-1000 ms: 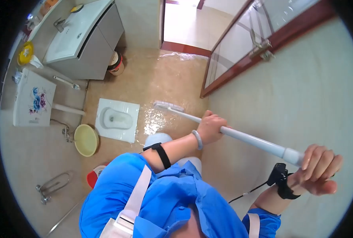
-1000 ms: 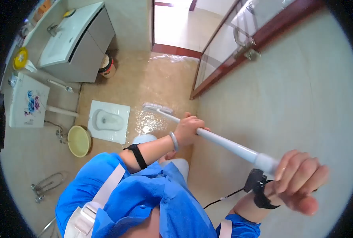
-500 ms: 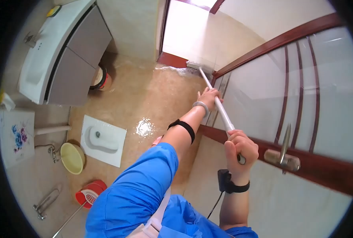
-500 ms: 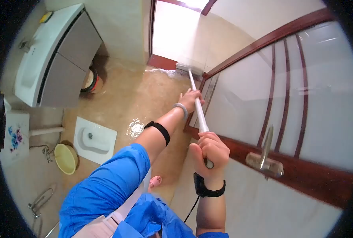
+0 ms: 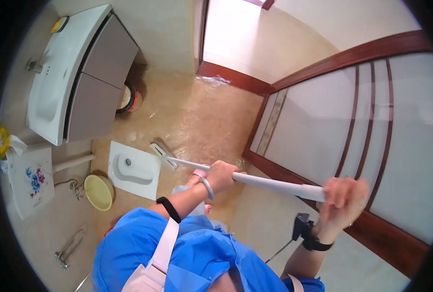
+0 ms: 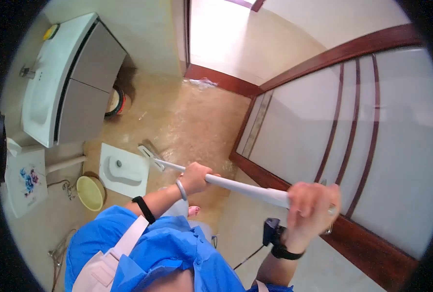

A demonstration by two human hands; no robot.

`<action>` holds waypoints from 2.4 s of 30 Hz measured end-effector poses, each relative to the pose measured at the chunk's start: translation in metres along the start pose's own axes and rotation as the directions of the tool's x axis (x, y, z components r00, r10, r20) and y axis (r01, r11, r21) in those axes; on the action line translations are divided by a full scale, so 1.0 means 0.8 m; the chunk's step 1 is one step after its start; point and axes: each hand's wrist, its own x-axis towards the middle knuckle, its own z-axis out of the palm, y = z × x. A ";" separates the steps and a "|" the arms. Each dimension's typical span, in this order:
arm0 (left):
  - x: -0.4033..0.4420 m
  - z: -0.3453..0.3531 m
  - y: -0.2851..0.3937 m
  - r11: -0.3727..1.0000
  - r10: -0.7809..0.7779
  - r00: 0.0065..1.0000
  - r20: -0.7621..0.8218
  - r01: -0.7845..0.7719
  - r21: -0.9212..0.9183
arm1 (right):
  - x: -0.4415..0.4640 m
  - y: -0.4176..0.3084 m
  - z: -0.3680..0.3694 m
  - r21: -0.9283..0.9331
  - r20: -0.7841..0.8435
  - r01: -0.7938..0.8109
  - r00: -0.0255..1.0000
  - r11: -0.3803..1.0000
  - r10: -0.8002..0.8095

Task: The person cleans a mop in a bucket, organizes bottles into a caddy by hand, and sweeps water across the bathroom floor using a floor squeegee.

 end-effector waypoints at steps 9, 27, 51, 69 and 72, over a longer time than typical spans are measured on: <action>0.227 -0.081 0.000 0.939 0.333 0.798 -0.503 -0.327 0.102 | 0.039 -0.011 0.081 -0.569 0.392 0.421 0.894 0.706 -0.218; -0.120 0.047 -0.064 0.987 0.052 0.997 -0.058 -0.043 0.156 | -0.102 0.004 -0.008 0.224 0.218 -0.090 0.975 0.970 0.040; 0.056 0.047 0.321 0.211 0.764 0.595 0.252 -0.598 0.774 | -0.577 -0.059 -0.255 0.168 -0.410 0.335 0.879 0.927 -0.243; 0.153 -0.454 -0.082 0.376 0.332 0.941 0.062 -0.192 0.906 | -0.272 0.242 -0.236 -0.303 -0.107 -0.946 0.157 0.118 0.982; 0.121 -0.465 -0.099 0.387 0.351 0.936 -0.019 -0.126 0.913 | -0.264 0.288 -0.267 -0.251 -0.024 -0.921 0.313 0.297 0.949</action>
